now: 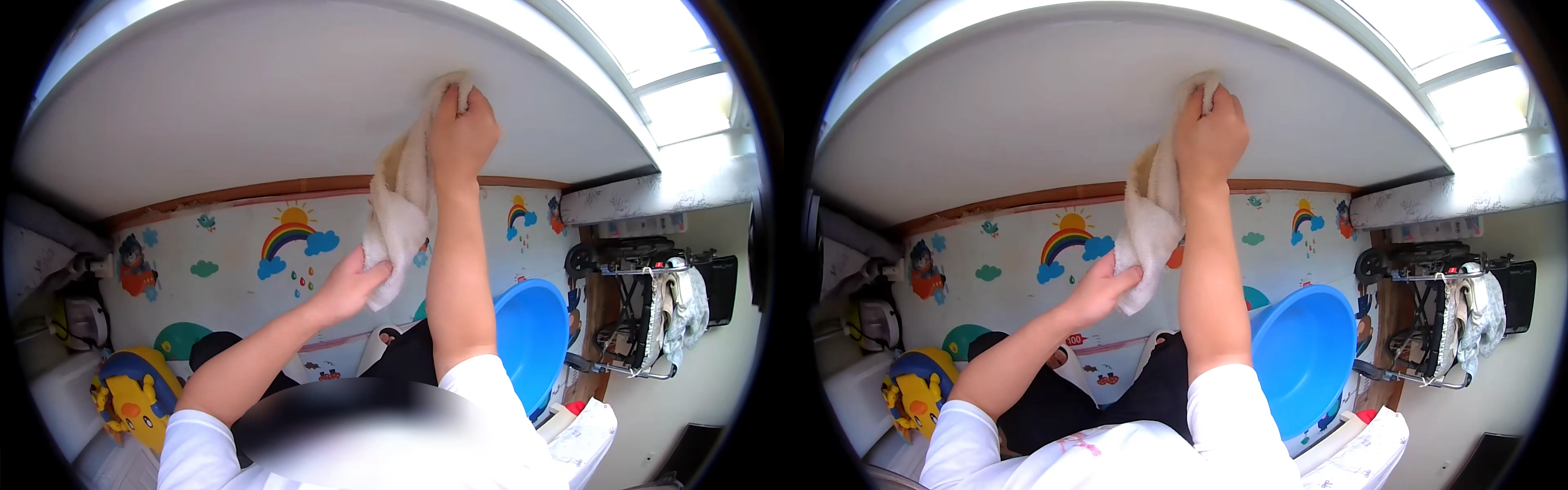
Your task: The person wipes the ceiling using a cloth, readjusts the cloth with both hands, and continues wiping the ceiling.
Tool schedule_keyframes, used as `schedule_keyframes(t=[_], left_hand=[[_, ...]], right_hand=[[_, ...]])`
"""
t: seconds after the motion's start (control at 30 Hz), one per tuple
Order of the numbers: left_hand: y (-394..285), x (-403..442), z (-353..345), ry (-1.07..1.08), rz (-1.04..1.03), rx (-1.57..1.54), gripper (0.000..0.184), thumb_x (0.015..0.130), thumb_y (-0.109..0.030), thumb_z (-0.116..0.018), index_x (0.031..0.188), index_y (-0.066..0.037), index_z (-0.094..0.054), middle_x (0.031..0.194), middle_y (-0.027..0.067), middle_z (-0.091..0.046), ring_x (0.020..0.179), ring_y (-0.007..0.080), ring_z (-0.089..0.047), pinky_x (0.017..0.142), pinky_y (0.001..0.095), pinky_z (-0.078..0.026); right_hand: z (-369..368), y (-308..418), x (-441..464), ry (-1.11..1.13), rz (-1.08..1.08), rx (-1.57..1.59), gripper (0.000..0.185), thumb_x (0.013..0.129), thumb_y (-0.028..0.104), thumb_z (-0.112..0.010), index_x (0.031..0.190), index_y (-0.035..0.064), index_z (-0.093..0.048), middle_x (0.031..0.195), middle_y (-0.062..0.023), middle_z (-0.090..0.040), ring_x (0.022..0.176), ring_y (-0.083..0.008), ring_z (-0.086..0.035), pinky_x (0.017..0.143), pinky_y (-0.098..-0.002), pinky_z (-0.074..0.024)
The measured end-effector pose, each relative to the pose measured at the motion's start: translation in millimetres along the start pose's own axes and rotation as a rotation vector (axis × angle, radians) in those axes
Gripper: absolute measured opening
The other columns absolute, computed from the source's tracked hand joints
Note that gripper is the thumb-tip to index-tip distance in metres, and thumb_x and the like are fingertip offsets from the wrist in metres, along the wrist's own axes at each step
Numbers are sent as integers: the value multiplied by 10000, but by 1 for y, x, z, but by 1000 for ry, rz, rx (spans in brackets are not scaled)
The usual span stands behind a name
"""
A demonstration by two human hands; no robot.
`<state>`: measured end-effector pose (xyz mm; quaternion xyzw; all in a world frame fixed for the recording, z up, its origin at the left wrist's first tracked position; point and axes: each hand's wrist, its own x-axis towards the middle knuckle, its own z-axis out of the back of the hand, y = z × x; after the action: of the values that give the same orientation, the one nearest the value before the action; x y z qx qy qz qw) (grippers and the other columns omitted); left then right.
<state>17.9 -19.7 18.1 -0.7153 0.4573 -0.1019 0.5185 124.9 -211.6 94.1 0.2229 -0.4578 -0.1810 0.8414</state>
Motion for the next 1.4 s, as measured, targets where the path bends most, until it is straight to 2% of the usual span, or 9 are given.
schedule_keyframes(t=[0.1, 0.2, 0.3, 0.5, 0.7, 0.9, 1.2, 1.3, 1.4], left_hand=[[0, -2, 4, 18, 34, -27, 431, 953, -175, -541, 1339, -6, -449, 1214, 55, -573, 1090, 138, -539, 942, 304, -431], [9, 0, 1, -14, 5, 55, 410, 939, -185, -529, 1298, 8, -486, 1167, 82, -603, 1056, 154, -568, 911, 309, -451], [5, -2, -2, -47, -77, 65, 413, 935, -192, -533, 1292, 10, -491, 1152, 83, -610, 1038, 158, -577, 902, 311, -456], [12, 2, 8, 41, -7, 48, 444, 943, -166, -546, 1342, 2, -446, 1219, 67, -572, 1101, 149, -536, 950, 312, -432], [8, 5, 5, 36, 21, 141, 447, 941, -169, -545, 1341, 7, -447, 1217, 70, -575, 1097, 141, -537, 951, 308, -430], [9, 5, 10, 12, 8, 84, 444, 940, -164, -545, 1338, 8, -450, 1206, 68, -581, 1089, 143, -541, 947, 307, -430], [7, 5, 10, 7, -41, 132, 424, 942, -166, -544, 1323, 2, -465, 1203, 68, -584, 1080, 146, -545, 944, 312, -434], [3, 1, 9, 35, -31, 116, 431, 945, -170, -540, 1330, 3, -457, 1201, 73, -585, 1082, 148, -544, 947, 313, -431], [1, 1, 6, 42, -34, 153, 433, 947, -171, -535, 1336, 0, -453, 1207, 76, -581, 1094, 151, -537, 954, 315, -427]], right_hand=[[8, -3, 1, 153, -62, -110, 195, 877, 167, -597, 862, -20, -649, 799, -160, -634, 704, -365, -613, 638, -429, -489], [7, 1, 1, 8, 31, 21, 201, 877, 176, -597, 838, -15, -644, 799, -170, -636, 706, -369, -613, 629, -427, -485], [9, 7, 7, 16, 30, 21, 215, 883, 182, -588, 807, -15, -631, 806, -186, -644, 715, -372, -616, 652, -431, -482], [10, -5, 4, 234, -101, -117, 264, 943, 202, -514, 833, -24, -597, 770, -200, -643, 708, -379, -609, 674, -435, -479], [22, 16, 17, 346, -240, 95, 279, 971, 230, -475, 884, -17, -569, 771, -221, -646, 734, -408, -615, 705, -436, -479], [9, 2, 9, 305, -124, -129, 282, 963, 237, -480, 893, -15, -586, 775, -225, -650, 737, -404, -624, 704, -445, -485], [3, 5, 7, 149, -116, -73, 311, 916, 240, -514, 755, -4, -621, 651, -193, -631, 627, -388, -620, 639, -442, -493], [3, 0, 4, 179, -119, -130, 306, 905, 236, -527, 736, -3, -615, 645, -189, -626, 600, -366, -614, 610, -413, -488], [12, 14, 11, 142, -114, -18, 293, 895, 229, -545, 734, -8, -609, 630, -182, -616, 578, -332, -608, 593, -386, -479]])
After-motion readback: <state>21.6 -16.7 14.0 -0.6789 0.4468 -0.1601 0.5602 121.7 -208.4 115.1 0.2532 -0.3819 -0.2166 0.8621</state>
